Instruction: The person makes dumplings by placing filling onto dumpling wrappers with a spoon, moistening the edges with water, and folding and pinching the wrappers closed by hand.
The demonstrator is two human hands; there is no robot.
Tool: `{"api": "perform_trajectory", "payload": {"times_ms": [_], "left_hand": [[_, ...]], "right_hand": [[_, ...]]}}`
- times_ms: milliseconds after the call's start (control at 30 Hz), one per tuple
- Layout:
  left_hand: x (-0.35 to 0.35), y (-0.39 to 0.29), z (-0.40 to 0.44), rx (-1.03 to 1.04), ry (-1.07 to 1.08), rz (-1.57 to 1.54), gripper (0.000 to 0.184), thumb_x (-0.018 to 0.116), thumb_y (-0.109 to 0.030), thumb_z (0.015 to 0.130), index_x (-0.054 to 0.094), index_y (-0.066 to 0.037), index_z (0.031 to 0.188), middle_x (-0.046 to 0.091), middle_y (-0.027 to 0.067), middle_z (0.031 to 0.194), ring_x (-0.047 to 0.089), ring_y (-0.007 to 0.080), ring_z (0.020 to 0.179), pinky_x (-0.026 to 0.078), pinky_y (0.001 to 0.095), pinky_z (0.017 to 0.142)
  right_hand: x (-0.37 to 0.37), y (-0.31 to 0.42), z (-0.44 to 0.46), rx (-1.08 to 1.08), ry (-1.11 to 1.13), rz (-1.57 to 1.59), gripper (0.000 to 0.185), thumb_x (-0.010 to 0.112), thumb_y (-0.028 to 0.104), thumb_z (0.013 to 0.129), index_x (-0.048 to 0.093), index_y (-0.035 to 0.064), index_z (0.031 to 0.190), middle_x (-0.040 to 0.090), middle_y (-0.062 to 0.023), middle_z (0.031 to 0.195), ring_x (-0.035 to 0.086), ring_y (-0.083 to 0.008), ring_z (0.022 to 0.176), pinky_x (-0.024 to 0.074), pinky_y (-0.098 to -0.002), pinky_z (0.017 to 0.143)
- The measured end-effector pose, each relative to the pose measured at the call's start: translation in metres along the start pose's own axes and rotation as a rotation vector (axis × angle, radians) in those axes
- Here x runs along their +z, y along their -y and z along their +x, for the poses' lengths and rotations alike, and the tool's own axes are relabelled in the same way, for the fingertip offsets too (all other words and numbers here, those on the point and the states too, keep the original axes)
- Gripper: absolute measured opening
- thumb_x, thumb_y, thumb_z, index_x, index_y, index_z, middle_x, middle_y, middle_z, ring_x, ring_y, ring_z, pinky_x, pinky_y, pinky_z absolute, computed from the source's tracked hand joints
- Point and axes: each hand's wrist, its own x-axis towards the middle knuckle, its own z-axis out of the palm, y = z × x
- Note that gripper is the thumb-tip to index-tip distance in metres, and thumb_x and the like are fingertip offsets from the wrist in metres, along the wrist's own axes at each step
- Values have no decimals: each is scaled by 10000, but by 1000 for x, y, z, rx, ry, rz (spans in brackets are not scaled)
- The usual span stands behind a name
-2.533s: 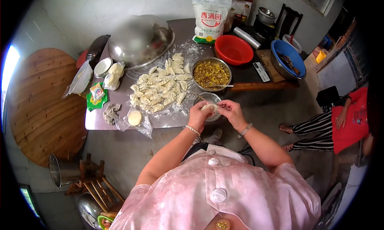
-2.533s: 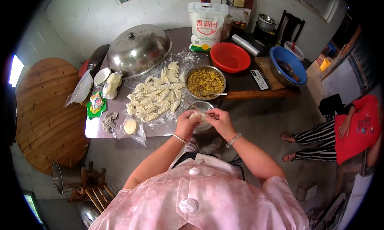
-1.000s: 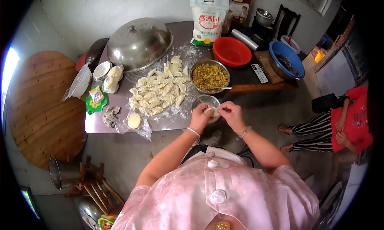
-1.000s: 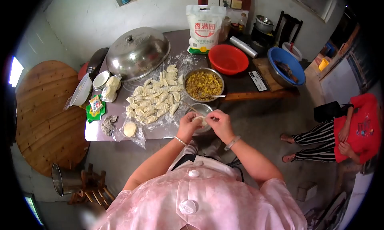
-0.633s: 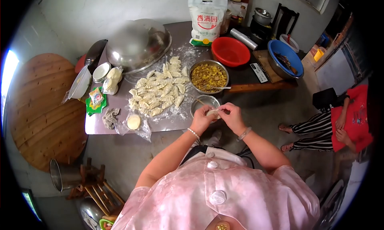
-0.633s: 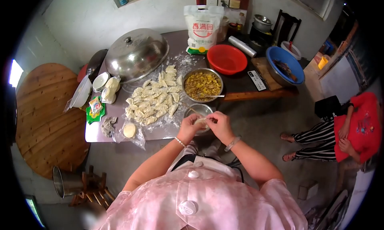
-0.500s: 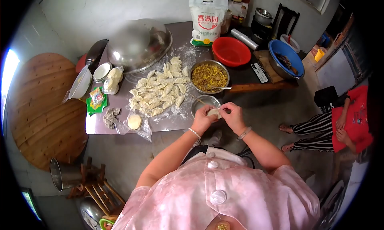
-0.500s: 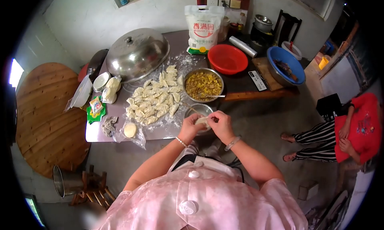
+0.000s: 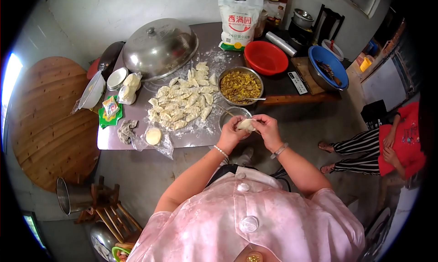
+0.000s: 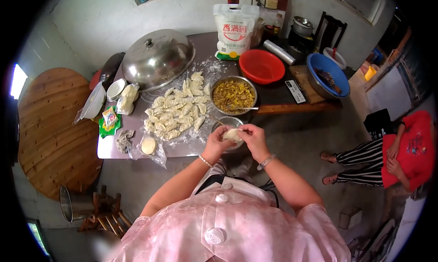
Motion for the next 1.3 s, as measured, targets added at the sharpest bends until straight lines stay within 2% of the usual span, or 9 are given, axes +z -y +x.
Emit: {"api": "perform_trajectory", "payload": {"times_ms": [167,367,467,833,967,1067,1100,1167,1300], "left_hand": [[-1,-4,-6,-81,-95,-83,244,583,-6,814,536,0,1053,608,58,968,594,131,857,523,258,719],[-5,4,-3,-83,-127,-53,183,580,-34,832,552,-7,1011,620,46,918,598,113,811,524,249,688],[-3,-1,-6,-63,-146,-63,171,590,-46,830,556,-9,994,618,38,898,596,108,796,524,246,678],[-2,0,-8,-77,-197,-12,97,607,-57,815,580,-22,902,607,22,846,584,96,738,521,233,628],[-5,3,-7,-43,-202,31,84,615,-54,810,583,-23,881,601,8,820,580,84,732,516,222,615],[-2,4,-8,36,-236,161,124,625,-51,774,589,21,869,598,27,746,549,68,638,474,210,561],[-1,-1,-10,85,-221,225,132,626,-49,769,588,25,872,599,28,740,547,69,633,470,211,559],[1,-12,-16,187,-192,350,148,627,-44,760,587,35,879,601,30,729,544,69,622,462,212,556],[-2,-8,-15,198,-156,430,158,621,-42,761,587,36,894,608,46,742,561,79,641,468,222,562]], "right_hand": [[-2,-1,-1,46,-2,47,71,635,39,788,630,-15,835,604,-1,748,541,-46,682,418,-178,600],[10,11,-6,23,8,130,77,649,40,779,623,-12,829,592,9,735,525,-41,658,411,-176,592],[6,0,-3,31,25,7,76,655,42,775,618,-8,819,582,18,732,517,-35,661,411,-176,592],[6,-7,-3,5,41,-87,76,648,60,757,613,-3,780,574,22,731,508,-35,650,408,-192,576],[12,-4,-6,-177,30,-261,100,648,77,739,611,-11,767,589,-21,716,536,-84,638,422,-228,572],[17,9,-7,-329,83,-516,64,638,51,744,606,-2,760,601,-16,736,531,-69,649,426,-209,591],[17,10,-6,-299,76,-522,73,644,48,726,606,-6,758,597,-45,716,540,-92,644,435,-232,594],[17,6,-6,-279,57,-466,74,644,48,721,605,-8,749,598,-50,716,547,-102,652,438,-240,599],[15,3,-6,-353,60,-507,87,648,51,718,608,-19,751,603,-54,717,557,-110,664,443,-247,608]]}}
